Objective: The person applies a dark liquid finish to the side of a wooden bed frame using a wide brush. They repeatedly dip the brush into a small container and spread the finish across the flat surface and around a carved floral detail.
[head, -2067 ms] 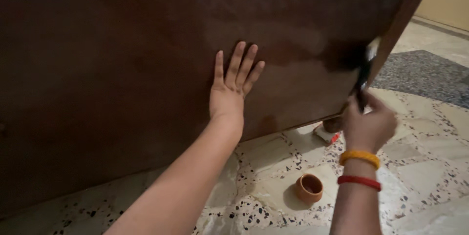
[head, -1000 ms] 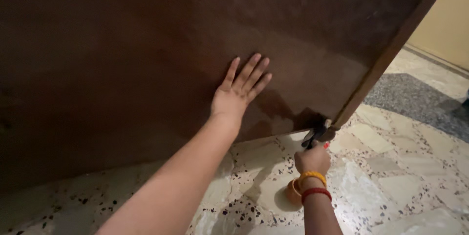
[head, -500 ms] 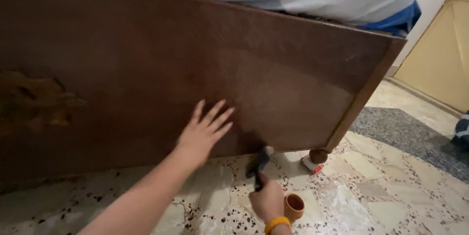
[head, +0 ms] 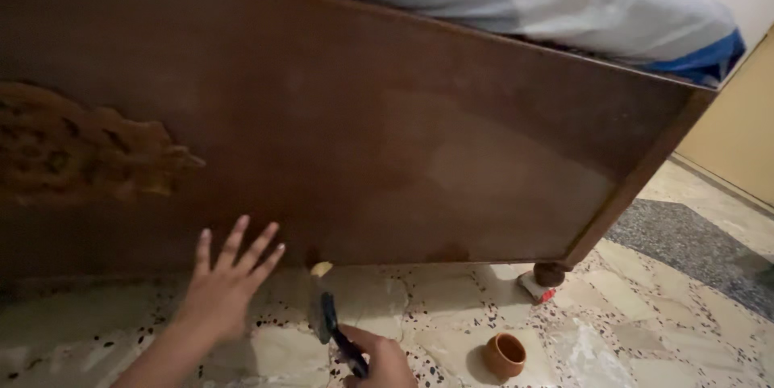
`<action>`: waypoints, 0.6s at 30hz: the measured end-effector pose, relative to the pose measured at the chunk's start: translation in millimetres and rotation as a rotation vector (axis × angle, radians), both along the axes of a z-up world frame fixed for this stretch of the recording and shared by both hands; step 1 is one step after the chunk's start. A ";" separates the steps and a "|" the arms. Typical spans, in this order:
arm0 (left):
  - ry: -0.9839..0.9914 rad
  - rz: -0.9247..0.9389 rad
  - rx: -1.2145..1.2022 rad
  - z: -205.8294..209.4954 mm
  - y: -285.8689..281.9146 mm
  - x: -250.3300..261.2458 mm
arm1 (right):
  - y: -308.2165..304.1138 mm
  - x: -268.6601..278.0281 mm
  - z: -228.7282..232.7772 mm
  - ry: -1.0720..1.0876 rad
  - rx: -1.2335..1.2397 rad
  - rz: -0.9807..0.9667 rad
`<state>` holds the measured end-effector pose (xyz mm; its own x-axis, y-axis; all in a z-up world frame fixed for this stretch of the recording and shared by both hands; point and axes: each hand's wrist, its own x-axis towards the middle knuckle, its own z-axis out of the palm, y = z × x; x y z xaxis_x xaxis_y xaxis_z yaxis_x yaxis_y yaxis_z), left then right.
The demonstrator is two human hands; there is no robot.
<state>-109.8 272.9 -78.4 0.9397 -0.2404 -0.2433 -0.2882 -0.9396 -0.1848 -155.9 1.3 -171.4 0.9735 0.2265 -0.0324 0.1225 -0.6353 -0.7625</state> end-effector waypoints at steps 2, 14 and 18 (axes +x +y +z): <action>0.051 0.114 -0.052 -6.3 12.4 -4.6 | -8.9 -0.4 3.7 0.096 0.058 -0.102; 0.221 0.329 -0.565 -4.7 23.3 -11.3 | -175.2 31.8 -67.0 -0.101 0.379 -0.861; 0.123 0.372 -0.734 -12.7 15.5 -5.2 | -122.9 37.3 -48.8 0.095 0.461 -0.934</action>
